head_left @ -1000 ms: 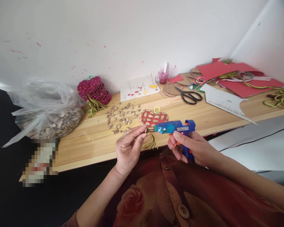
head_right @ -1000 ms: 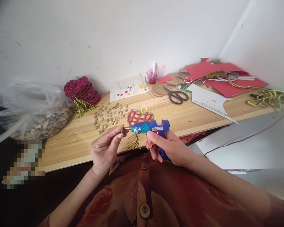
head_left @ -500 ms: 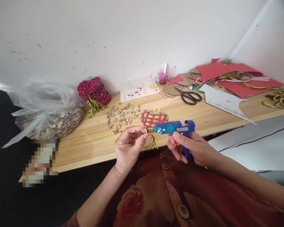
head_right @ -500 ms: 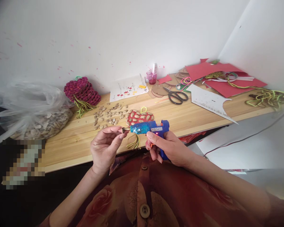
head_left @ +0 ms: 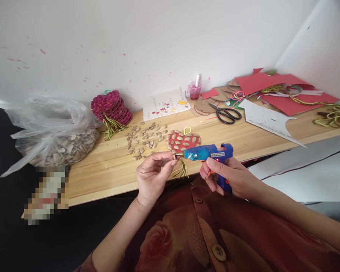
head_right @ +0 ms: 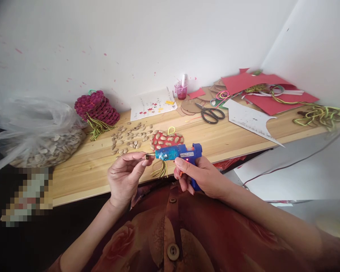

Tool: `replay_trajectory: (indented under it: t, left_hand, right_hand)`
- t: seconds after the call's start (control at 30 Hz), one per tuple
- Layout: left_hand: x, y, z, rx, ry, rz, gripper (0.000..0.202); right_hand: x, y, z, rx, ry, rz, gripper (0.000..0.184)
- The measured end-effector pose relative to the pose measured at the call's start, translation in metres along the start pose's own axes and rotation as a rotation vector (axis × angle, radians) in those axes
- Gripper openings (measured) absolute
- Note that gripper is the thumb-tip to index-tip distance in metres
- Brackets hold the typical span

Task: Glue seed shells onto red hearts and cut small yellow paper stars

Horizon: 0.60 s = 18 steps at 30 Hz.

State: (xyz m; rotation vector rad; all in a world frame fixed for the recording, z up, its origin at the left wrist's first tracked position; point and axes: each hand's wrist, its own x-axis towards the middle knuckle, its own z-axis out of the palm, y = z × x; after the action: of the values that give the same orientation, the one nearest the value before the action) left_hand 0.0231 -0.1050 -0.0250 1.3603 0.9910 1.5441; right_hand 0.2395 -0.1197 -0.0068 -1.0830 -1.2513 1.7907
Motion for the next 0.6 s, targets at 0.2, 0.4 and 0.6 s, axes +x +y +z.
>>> replay_trajectory:
  t: [0.2,0.4,0.6]
  left_hand:
    - [-0.0009,-0.0045,-0.003,-0.025,0.009,-0.043,0.016]
    - [-0.0002,-0.0077,-0.0039,-0.092,0.001,-0.074,0.015]
    - [0.0008,-0.0065,-0.0028,-0.092,-0.005,-0.098,0.017]
  right_hand:
    - [-0.0012,0.0006,-0.0032,0.002,-0.01,-0.01,0.045]
    - [-0.0033,0.0008,-0.0051,0.0,-0.037,-0.023,0.044]
    - [-0.0059,-0.0043,-0.0038,-0.067,-0.037,-0.044,0.045]
